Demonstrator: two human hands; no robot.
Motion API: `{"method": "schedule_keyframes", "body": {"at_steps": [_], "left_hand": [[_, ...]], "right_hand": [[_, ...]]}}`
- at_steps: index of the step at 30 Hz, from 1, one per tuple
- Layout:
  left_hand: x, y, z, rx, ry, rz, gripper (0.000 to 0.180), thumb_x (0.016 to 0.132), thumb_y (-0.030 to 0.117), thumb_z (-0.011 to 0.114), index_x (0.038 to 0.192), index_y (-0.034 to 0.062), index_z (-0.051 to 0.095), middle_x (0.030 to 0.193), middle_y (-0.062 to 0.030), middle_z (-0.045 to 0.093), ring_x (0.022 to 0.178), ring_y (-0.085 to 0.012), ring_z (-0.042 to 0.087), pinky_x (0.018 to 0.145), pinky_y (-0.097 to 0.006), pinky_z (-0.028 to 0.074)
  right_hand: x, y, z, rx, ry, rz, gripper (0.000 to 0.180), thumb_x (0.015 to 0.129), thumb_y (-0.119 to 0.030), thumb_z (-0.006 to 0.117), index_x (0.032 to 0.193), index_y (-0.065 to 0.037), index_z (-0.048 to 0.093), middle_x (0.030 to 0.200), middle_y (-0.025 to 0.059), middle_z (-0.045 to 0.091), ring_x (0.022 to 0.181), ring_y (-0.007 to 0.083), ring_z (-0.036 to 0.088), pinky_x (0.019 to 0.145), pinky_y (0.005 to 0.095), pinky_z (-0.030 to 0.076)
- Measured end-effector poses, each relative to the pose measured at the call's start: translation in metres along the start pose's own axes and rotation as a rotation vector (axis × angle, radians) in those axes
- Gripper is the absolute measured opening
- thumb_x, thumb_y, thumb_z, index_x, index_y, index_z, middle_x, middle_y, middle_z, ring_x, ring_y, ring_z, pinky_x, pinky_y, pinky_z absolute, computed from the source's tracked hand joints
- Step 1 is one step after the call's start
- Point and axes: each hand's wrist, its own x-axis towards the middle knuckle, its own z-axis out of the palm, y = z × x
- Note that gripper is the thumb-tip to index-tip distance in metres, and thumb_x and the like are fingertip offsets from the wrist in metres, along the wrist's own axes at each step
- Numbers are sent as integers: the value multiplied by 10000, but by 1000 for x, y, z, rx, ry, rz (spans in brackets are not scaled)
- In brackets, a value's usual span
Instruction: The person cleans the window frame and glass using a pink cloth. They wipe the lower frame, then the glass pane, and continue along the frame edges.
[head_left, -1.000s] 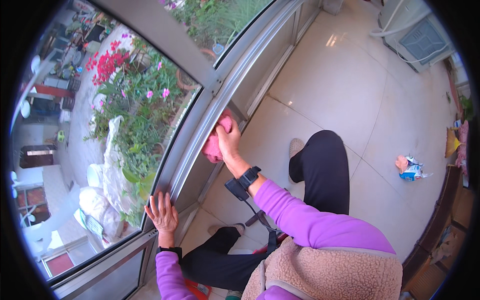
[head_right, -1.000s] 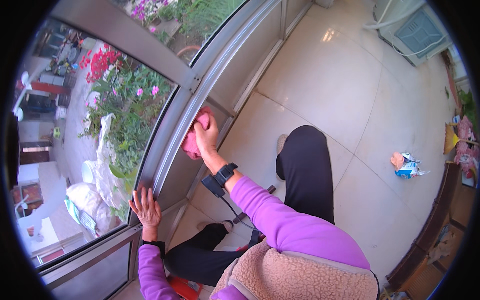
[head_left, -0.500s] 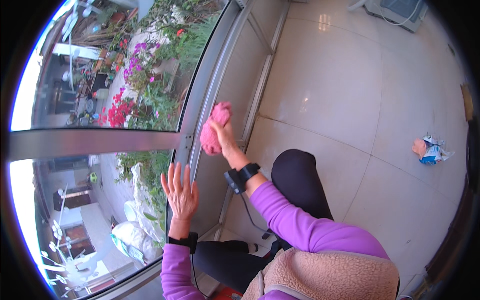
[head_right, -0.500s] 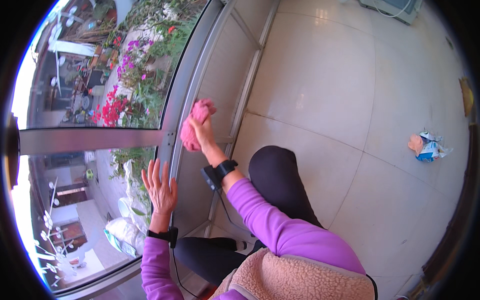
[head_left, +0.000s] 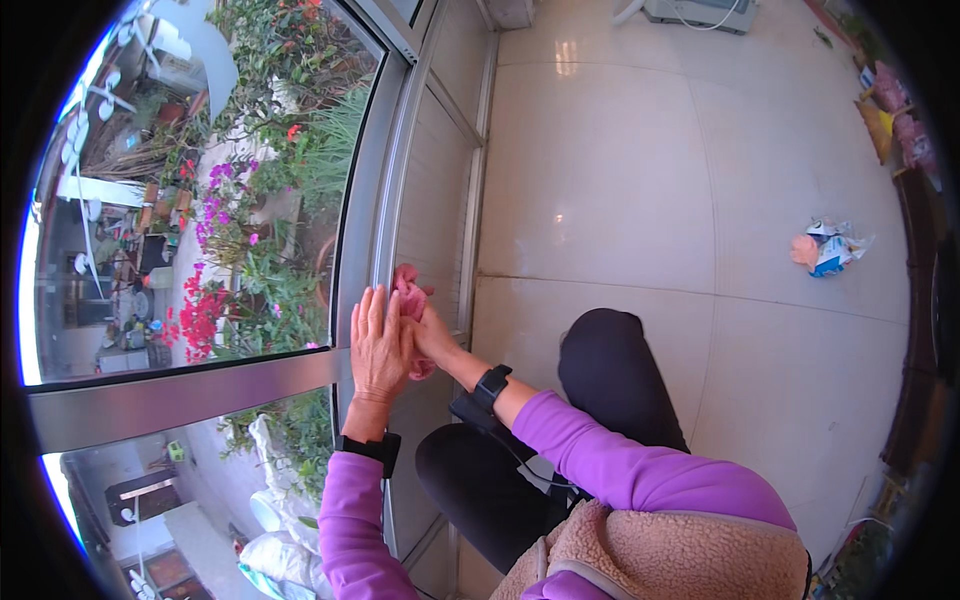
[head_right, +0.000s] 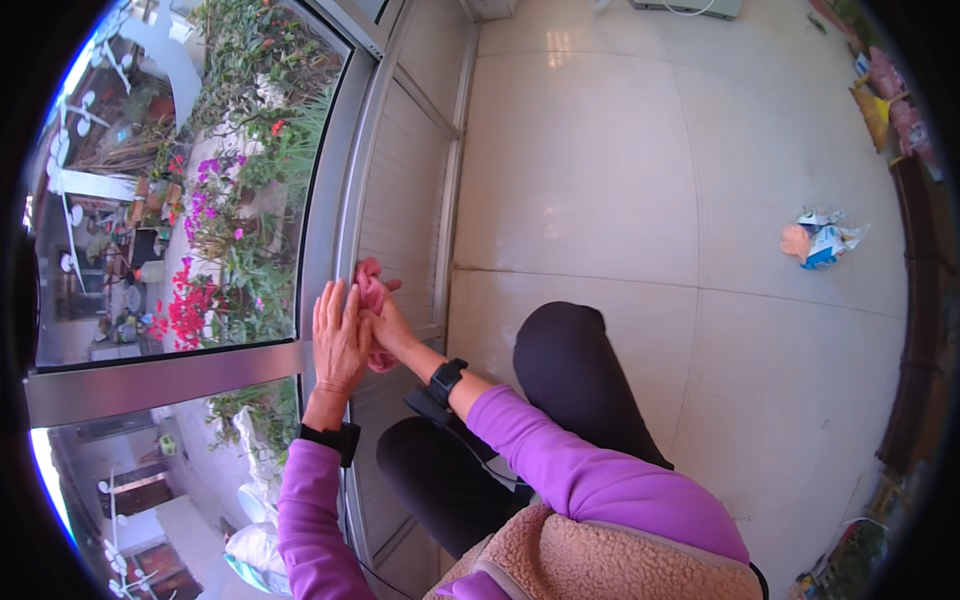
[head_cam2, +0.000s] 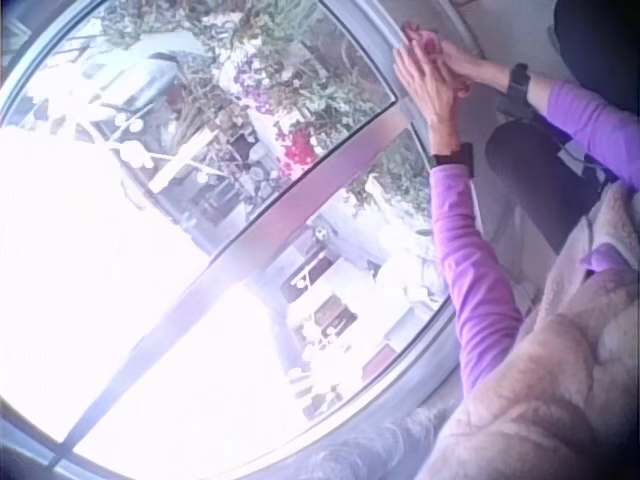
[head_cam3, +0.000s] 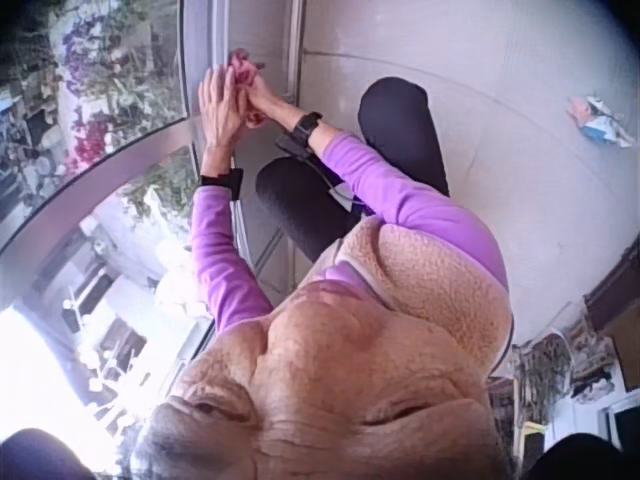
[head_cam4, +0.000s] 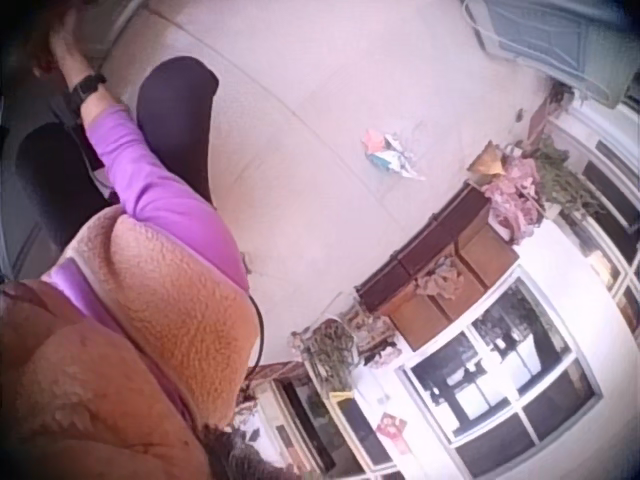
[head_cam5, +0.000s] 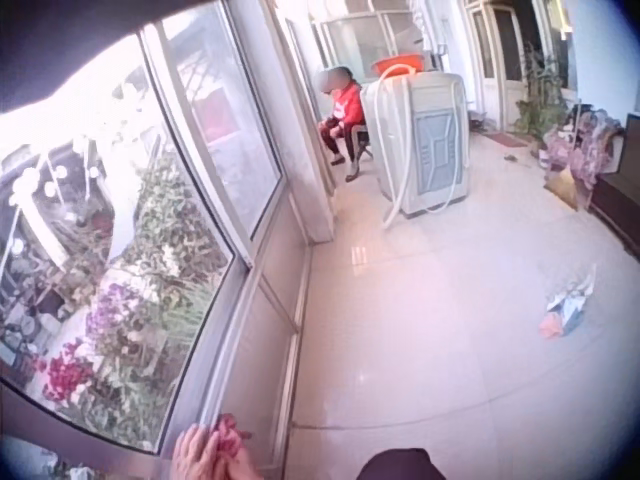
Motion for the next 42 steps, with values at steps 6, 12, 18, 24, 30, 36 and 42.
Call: {"method": "schedule_keyframes", "body": {"at_steps": [6,12,18,24,30,36,42], "left_hand": [[-14,-17,14,-5,36,45,615,946,330,561,1479,62,414,1553,-173,344,1452,-363,287,1188,-485,230],[-4,-15,15,-42,-13,30,637,961,351,547,1495,49,375,1577,-189,291,1466,-378,251,1184,-514,207],[-6,-15,14,10,-139,-29,645,968,353,546,1498,38,357,1580,-206,272,1465,-384,253,1179,-535,203],[-2,-14,13,48,-208,-41,651,942,347,596,1482,46,391,1568,-231,277,1451,-419,263,1170,-564,208],[-10,-16,17,84,-270,-72,609,942,355,599,1450,61,435,1535,-252,296,1417,-477,288,1136,-614,239],[-16,-20,17,33,-288,-63,550,946,271,589,1435,53,463,1526,-296,263,1372,-544,321,1102,-637,288],[-25,-24,13,75,-332,-50,538,893,96,586,1412,-1,478,1536,-336,182,1372,-580,285,1117,-621,278]], "right_hand": [[29,35,-8,-188,165,53,415,838,-33,560,1249,18,538,1082,149,662,1026,245,631,901,360,511],[65,20,-8,-305,301,-126,407,816,-26,592,1223,-25,583,1157,165,664,1085,299,645,918,371,510],[113,-18,-12,-409,300,-290,521,795,-33,631,1310,-27,549,1245,185,605,1169,362,584,980,384,463],[216,-50,-36,-446,351,-426,504,797,-10,614,1292,-40,526,1194,217,628,1111,399,609,935,417,480],[336,-76,-68,-427,403,-529,408,774,-39,640,1171,-56,549,1069,227,660,1016,430,626,843,456,502],[381,-39,-115,-531,409,-526,330,773,-114,657,1097,-78,605,1054,183,639,1017,416,591,847,465,492],[403,51,-200,-759,561,-91,303,825,-151,622,1115,-62,610,1099,227,614,1038,419,592,858,493,487]]}}
